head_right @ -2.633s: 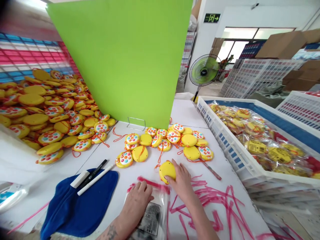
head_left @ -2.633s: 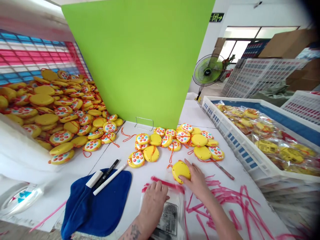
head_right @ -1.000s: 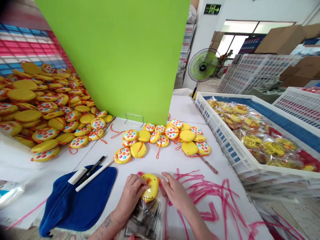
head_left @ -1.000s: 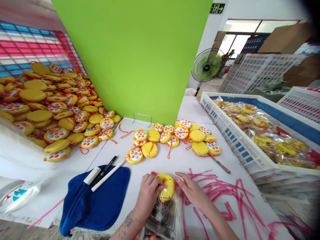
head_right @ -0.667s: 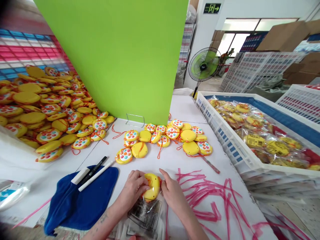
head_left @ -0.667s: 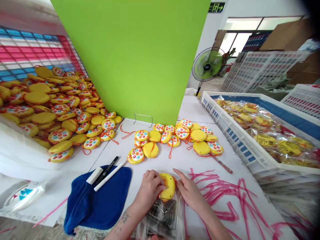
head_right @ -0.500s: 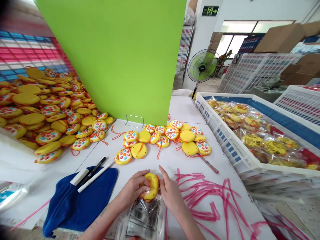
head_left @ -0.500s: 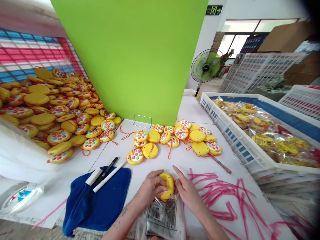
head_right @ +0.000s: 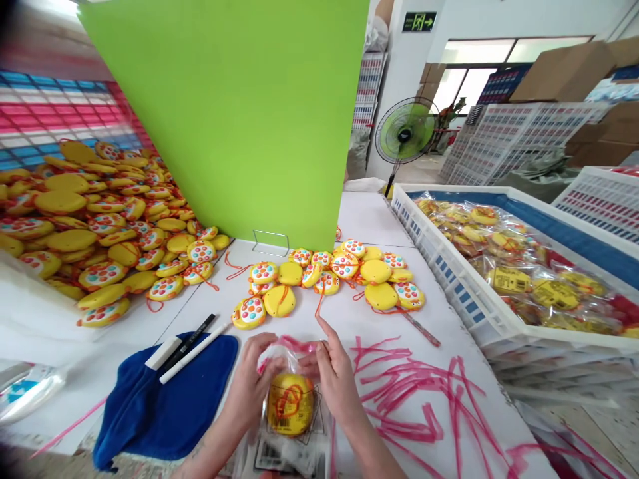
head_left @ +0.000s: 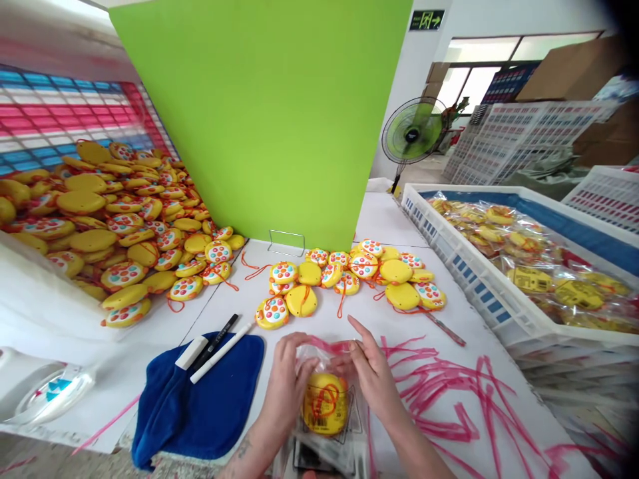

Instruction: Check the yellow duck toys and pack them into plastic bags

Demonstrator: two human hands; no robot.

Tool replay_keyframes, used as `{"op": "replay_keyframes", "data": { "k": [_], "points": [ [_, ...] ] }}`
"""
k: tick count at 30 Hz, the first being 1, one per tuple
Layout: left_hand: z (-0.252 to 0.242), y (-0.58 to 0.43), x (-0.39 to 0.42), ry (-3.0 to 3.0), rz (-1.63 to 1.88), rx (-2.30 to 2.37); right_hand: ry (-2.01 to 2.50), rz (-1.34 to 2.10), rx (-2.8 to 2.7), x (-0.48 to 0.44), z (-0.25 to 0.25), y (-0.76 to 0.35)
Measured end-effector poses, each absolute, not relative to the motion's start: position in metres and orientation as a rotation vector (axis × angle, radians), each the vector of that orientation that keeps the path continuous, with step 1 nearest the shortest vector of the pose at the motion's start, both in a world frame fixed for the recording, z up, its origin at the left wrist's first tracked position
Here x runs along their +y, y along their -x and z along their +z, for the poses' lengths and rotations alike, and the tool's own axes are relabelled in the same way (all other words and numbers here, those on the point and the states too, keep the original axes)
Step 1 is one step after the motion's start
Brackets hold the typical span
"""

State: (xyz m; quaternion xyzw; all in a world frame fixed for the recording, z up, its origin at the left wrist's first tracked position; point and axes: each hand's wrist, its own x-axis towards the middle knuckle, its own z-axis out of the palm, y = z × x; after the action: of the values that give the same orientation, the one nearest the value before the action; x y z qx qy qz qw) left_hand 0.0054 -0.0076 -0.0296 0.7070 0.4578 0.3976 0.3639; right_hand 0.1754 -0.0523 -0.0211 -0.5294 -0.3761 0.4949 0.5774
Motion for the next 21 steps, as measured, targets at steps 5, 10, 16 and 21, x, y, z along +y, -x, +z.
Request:
{"op": "replay_keyframes", "data": {
  "k": [5,10,16,21],
  "points": [
    [-0.042,0.001,-0.005,-1.258,0.883,1.068,1.246,1.138,-0.886,-0.054,-0.019,-0.173],
    [-0.043,-0.005,-0.008,-1.025,0.806,0.914,1.384,0.97,-1.037,-0.049,-0.026,-0.179],
    [-0.032,-0.01,-0.01,-1.01,0.782,0.954,1.501,0.166,-1.535,-0.046,-0.021,-0.181],
    [-0.019,-0.014,-0.011,-1.299,0.777,0.914,1.386,0.034,-1.894,-0.045,-0.007,-0.158]
  ]
}}
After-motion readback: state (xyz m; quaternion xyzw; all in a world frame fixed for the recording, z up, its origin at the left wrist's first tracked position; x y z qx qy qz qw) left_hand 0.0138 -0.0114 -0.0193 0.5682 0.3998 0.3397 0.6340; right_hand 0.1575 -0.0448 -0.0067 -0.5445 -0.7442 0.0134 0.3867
